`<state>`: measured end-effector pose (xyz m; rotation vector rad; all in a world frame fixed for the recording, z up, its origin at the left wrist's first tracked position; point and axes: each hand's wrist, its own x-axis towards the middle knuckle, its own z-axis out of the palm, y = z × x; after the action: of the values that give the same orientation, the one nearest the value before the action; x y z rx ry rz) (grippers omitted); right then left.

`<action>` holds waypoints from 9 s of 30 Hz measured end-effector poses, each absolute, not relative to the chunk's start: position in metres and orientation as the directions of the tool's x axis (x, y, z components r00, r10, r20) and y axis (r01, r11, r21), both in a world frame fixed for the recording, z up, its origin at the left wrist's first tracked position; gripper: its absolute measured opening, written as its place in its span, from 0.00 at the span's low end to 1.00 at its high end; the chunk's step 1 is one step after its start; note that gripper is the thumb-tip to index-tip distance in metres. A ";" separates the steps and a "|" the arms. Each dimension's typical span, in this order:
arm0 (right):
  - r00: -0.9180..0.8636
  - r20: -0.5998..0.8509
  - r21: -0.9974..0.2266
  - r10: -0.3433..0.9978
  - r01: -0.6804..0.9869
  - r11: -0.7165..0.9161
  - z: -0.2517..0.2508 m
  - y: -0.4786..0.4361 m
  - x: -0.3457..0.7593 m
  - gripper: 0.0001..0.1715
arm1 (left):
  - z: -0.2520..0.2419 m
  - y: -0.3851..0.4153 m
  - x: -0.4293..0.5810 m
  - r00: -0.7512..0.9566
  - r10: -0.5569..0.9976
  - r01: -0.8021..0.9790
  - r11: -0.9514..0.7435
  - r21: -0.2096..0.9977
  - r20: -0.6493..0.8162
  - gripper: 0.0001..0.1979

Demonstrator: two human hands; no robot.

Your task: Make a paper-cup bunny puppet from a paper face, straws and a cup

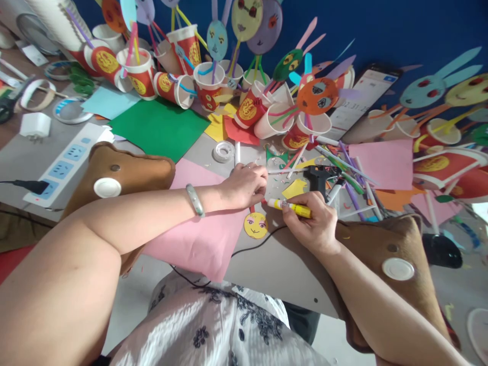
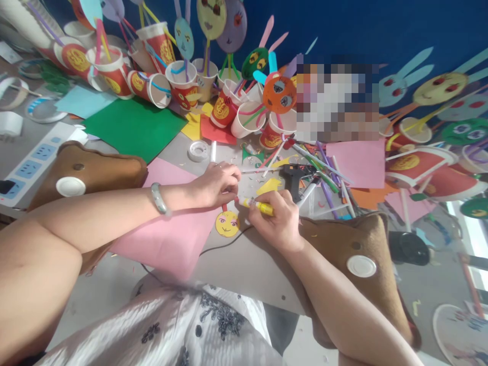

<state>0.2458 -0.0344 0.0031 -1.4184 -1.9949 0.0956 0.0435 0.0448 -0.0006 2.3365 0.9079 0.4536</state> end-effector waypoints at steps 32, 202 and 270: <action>-0.169 0.448 -0.420 0.878 0.827 0.373 0.007 -0.035 0.247 0.03 | 0.006 0.043 0.042 0.712 0.697 0.493 -0.582 0.647 0.084 0.07; 0.101 -0.115 -0.993 0.988 -0.022 -0.113 0.016 -0.049 0.228 0.15 | 0.034 0.013 0.041 0.656 0.743 0.086 0.095 0.992 -0.128 0.15; 0.047 -0.187 -0.978 0.981 0.081 -0.191 0.018 -0.048 0.225 0.20 | 0.034 0.018 0.038 0.629 0.767 0.119 0.066 0.991 -0.126 0.07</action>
<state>0.2249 -0.0479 0.0177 -1.4314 -1.1465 1.2766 0.0385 0.0180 0.0339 1.4479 0.7950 0.5760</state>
